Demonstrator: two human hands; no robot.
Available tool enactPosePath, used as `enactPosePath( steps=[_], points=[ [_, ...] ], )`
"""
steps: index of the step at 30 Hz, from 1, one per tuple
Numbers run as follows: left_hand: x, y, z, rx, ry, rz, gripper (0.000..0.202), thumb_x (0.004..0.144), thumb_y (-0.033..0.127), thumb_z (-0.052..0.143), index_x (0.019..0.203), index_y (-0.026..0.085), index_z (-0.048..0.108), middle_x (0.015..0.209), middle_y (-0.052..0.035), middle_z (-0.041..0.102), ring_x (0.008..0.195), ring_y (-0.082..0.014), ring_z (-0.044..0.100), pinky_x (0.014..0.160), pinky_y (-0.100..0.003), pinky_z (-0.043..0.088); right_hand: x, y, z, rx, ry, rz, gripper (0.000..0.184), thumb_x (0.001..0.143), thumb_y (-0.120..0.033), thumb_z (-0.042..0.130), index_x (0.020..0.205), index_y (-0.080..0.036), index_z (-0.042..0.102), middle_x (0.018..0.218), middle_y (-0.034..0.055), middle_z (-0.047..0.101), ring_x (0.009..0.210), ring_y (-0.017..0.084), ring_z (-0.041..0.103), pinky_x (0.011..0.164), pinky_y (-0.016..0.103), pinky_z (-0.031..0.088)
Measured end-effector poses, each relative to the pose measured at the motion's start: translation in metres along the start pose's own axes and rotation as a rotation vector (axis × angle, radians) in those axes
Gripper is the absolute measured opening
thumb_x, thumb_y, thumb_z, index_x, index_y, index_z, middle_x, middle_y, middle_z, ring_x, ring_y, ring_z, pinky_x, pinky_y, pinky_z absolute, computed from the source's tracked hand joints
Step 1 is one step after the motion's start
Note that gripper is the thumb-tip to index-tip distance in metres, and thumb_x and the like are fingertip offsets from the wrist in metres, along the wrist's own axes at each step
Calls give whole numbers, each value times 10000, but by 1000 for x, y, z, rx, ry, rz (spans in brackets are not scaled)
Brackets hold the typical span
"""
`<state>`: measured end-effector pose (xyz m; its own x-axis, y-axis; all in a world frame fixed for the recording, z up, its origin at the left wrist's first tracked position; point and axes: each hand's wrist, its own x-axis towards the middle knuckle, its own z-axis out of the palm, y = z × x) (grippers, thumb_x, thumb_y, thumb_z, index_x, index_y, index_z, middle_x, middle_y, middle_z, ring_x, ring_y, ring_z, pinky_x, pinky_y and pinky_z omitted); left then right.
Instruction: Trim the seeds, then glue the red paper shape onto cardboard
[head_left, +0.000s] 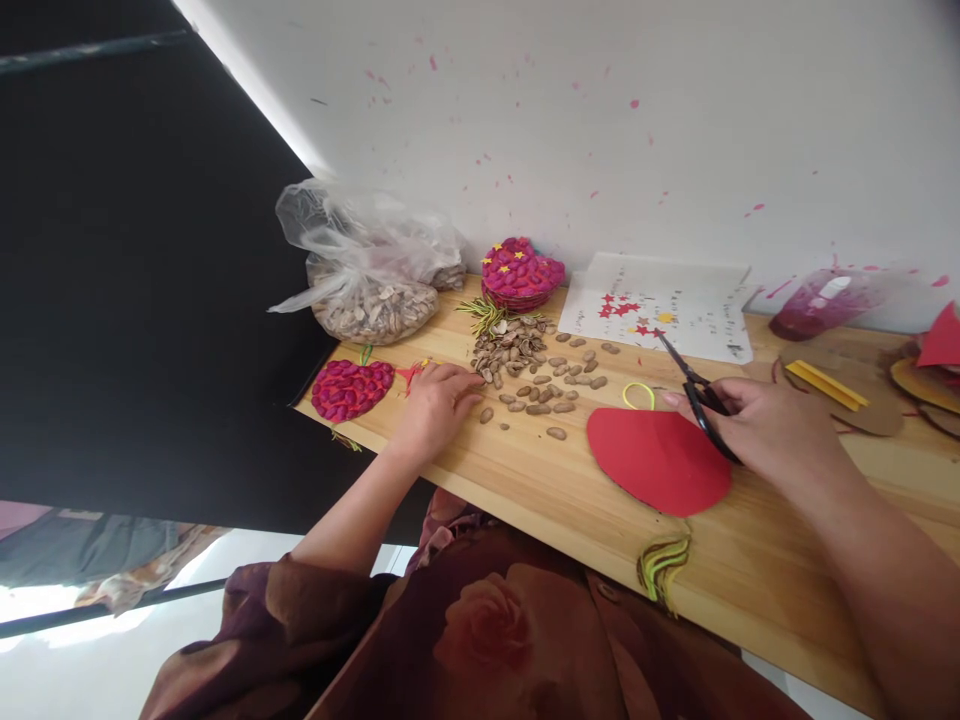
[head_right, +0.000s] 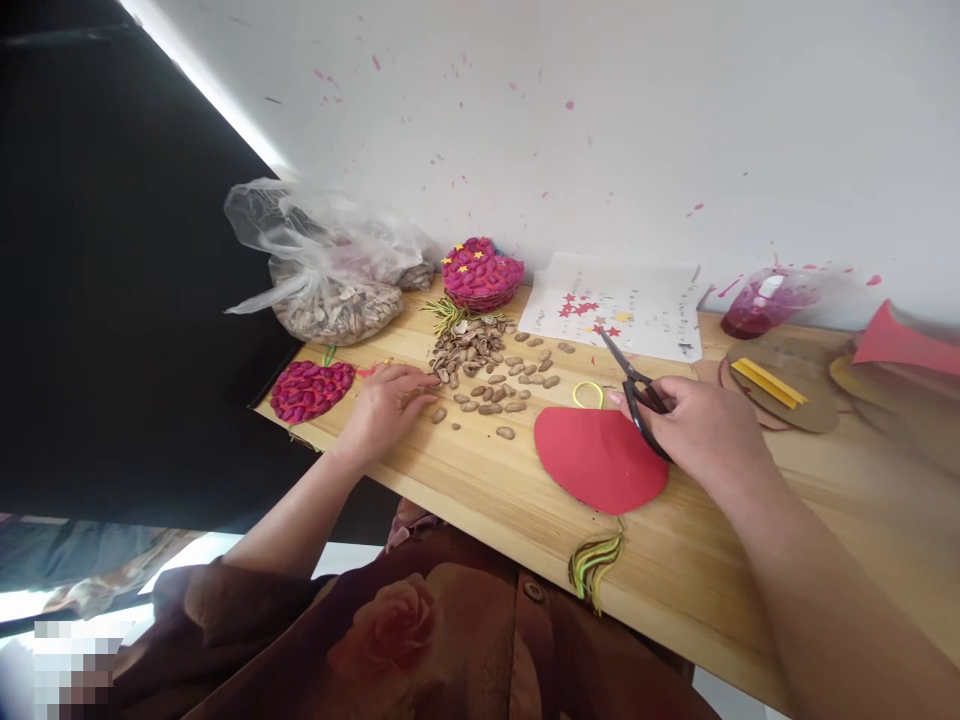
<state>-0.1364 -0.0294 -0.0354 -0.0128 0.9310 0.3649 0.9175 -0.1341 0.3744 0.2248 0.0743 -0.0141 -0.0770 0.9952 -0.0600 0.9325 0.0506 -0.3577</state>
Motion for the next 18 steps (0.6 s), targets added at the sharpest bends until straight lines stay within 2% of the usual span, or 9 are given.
enactPosePath(
  steps=[6,11,18],
  points=[
    [2,3,8,69,-9,19,158,932,288,609,949,207,743,979,-65,741,957,-254,609,889,-415,442,-1,-6,-2,-12,3,-25,619,621,-880,448,609,-280,598,531,38,602,651,284,597,658,395,408],
    [1,11,2,-13,18,-10,173,959,276,560,983,212,719,978,-56,759,952,-238,648,916,-410,451,0,-3,-1,-7,20,-42,618,619,-884,468,606,-277,580,536,37,609,608,272,578,608,377,387],
    [-2,20,-1,-157,90,-25,103,887,270,676,928,215,753,940,-40,783,902,-222,689,877,-378,505,-1,-1,-1,-27,13,-31,650,606,-913,442,601,-278,579,528,37,606,608,275,583,596,382,384]
  ],
)
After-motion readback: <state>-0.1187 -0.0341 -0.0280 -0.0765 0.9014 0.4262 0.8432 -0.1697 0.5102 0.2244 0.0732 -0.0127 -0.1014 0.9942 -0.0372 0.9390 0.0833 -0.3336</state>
